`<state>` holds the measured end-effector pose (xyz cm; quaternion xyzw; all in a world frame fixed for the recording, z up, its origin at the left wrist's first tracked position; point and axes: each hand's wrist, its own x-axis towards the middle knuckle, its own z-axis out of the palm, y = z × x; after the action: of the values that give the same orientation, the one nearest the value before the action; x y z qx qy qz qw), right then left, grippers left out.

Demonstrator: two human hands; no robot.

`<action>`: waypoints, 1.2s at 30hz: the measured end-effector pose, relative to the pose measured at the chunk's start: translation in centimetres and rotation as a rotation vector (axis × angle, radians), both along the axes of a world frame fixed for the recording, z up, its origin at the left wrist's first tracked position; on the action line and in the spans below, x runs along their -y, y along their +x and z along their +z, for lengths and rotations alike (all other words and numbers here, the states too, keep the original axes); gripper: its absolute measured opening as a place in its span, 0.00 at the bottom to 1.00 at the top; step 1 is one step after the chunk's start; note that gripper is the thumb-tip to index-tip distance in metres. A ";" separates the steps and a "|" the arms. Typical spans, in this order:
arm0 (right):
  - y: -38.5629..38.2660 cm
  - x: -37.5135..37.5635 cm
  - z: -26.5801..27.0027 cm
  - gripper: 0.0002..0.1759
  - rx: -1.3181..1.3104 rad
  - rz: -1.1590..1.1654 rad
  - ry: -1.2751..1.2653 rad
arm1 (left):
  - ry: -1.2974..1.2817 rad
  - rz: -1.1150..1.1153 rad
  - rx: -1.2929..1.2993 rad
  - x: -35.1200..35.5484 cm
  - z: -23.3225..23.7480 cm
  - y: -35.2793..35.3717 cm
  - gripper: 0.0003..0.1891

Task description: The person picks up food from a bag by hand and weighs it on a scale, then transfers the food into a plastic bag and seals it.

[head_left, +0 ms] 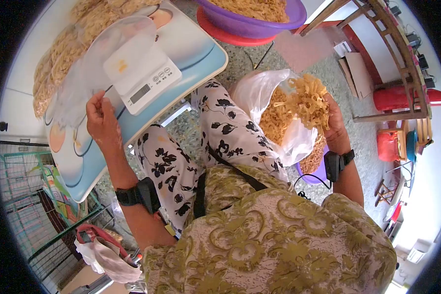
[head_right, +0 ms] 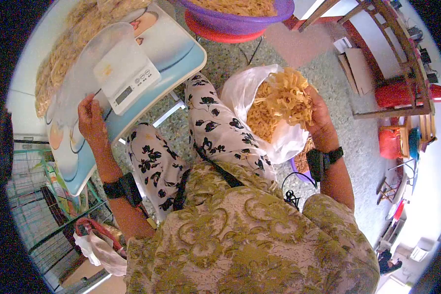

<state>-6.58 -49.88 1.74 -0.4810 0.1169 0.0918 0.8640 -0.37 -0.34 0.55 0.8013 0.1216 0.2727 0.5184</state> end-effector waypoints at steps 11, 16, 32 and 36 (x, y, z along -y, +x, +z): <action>1.1 -0.4 2.1 0.28 -0.043 -0.012 0.017 | -0.005 -0.001 0.030 -0.2 -0.6 0.2 0.13; 2.9 -1.8 5.7 0.27 0.009 0.067 0.000 | 0.038 0.015 0.018 -0.9 -1.3 0.4 0.14; 15.2 -16.8 12.9 0.28 0.296 0.482 0.193 | 0.061 0.101 -0.023 0.4 -0.1 0.0 0.11; 16.0 -22.5 13.9 0.25 0.368 0.485 0.013 | 0.017 0.069 -0.001 1.2 0.9 -0.5 0.10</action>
<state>9.38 -27.35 15.68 -0.4979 -0.1604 0.2077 0.8266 -0.83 -1.49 1.45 0.8012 0.1470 0.2909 0.5018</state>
